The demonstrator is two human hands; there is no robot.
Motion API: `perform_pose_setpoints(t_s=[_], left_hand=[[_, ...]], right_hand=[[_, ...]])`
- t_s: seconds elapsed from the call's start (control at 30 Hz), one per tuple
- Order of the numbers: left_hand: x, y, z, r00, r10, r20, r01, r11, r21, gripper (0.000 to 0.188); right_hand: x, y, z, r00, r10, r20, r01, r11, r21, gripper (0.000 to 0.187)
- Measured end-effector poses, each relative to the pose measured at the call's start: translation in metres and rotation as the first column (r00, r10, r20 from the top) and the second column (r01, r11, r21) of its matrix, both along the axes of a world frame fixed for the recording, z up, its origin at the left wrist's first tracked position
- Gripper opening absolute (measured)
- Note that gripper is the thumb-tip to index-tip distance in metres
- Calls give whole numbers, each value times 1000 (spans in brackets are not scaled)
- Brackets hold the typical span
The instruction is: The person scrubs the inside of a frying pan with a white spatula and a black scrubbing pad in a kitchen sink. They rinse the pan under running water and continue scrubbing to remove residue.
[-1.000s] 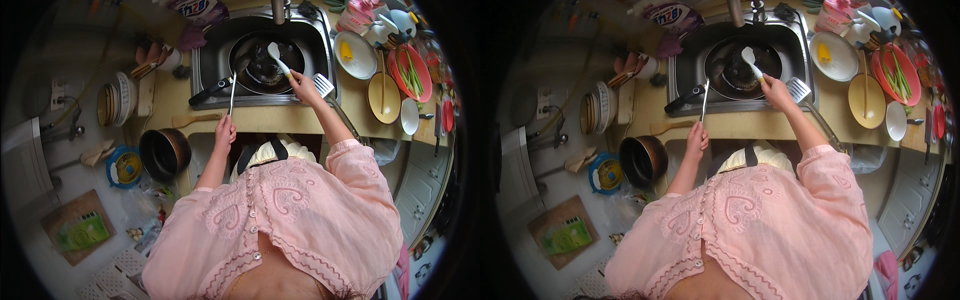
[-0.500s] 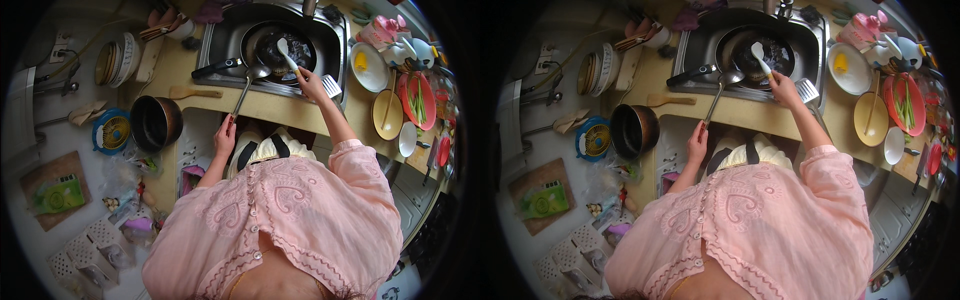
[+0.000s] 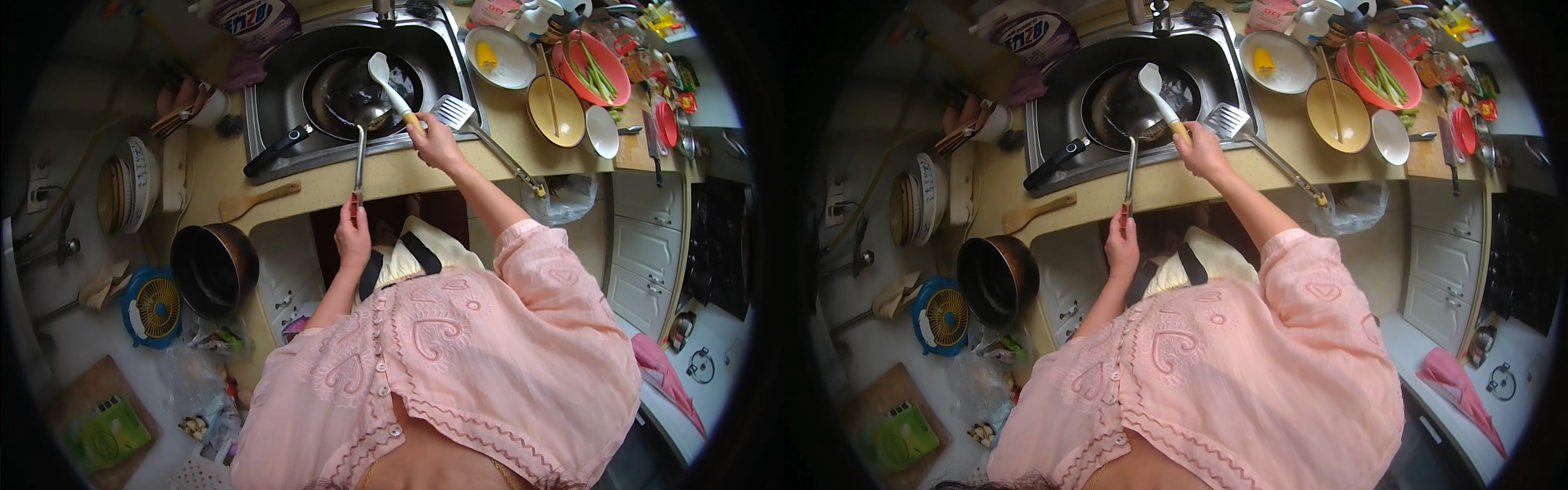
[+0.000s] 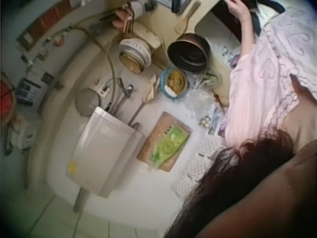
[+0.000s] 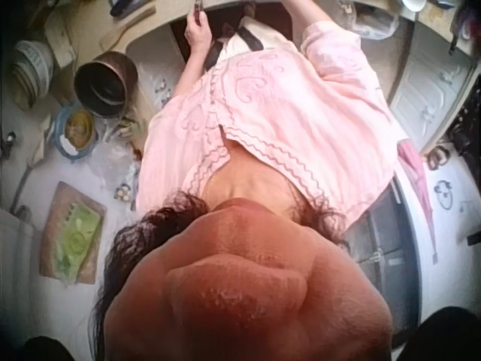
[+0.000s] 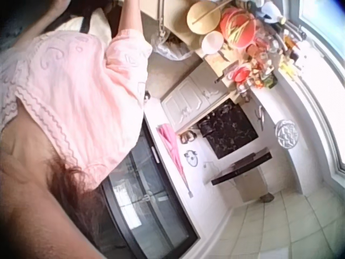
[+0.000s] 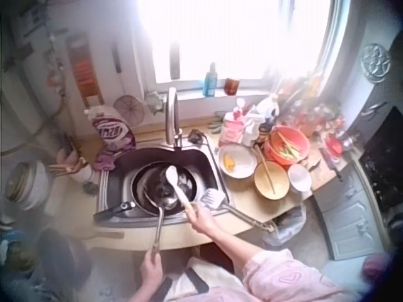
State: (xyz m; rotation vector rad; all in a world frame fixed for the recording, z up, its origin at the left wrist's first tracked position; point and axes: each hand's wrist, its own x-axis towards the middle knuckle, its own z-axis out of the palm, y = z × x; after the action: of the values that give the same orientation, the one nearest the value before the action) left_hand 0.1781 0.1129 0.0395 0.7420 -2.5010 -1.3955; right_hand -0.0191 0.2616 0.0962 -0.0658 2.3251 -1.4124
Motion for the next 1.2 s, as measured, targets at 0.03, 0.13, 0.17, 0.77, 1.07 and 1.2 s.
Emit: perform_pose_setpoints(t_s=[0.03,0.13,0.17,0.77,1.07,1.2], left_hand=[[-4,10,1,1000,-19,-7,19,1000,15,35],[-14,39,11,997,-73,-39,78,986,148,37],[-19,51,12,995,-84,-45,91,981,171,38],[-51,282,-5,965,257,-50,-232,927,293,49],[-94,376,-27,929,357,-101,-315,903,293,53],[-102,384,-31,954,292,-63,-256,909,328,60]], right_hand=[[5,2,2,999,-19,-33,19,1000,-5,36],[14,12,5,989,-51,-140,51,999,-10,33],[14,19,5,984,-46,-174,47,999,1,33],[-34,170,-13,957,229,-177,-228,973,29,32],[-55,209,-23,904,384,-189,-389,921,13,33],[-53,208,-29,895,394,-210,-407,913,-20,33]])
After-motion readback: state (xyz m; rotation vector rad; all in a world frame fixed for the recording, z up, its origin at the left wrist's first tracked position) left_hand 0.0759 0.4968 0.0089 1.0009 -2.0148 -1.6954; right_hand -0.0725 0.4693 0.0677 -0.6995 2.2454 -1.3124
